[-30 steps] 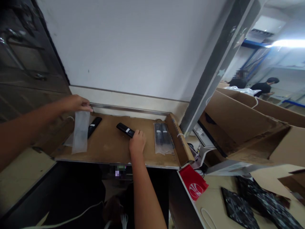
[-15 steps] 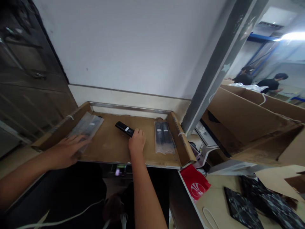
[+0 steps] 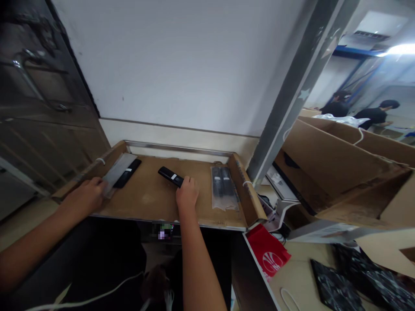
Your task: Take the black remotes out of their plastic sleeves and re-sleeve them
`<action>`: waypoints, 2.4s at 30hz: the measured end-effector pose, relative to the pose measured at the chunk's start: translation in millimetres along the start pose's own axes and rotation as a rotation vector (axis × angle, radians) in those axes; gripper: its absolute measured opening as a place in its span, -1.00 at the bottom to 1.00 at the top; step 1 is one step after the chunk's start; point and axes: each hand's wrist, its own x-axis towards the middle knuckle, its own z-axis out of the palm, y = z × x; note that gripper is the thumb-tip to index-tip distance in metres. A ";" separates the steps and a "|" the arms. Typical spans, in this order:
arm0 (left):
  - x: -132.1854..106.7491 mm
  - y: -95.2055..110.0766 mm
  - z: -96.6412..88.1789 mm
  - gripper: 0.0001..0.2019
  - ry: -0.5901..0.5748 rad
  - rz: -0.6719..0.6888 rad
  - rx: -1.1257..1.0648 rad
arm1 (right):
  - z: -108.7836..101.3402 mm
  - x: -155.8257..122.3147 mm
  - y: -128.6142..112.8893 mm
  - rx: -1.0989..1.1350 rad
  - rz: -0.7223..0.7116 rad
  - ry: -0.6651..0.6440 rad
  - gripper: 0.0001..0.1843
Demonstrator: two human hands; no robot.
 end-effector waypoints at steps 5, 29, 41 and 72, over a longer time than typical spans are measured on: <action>16.7 25.9 -6.0 -0.54 0.023 0.120 0.051 | 0.3 -0.3 -0.4 0.001 -0.007 -0.003 -0.82; 68.3 13.2 30.5 -0.43 -0.076 -0.030 -0.320 | 0.0 -0.2 -0.4 -0.006 0.011 -0.022 -0.86; 38.0 24.7 -1.6 -0.48 -0.056 -0.148 -0.183 | -1.2 -0.5 -1.0 -0.013 0.017 -0.009 -0.90; 10.1 17.6 -0.7 -0.58 -0.009 -0.120 -0.020 | 0.0 0.3 0.8 0.023 0.003 -0.013 -0.86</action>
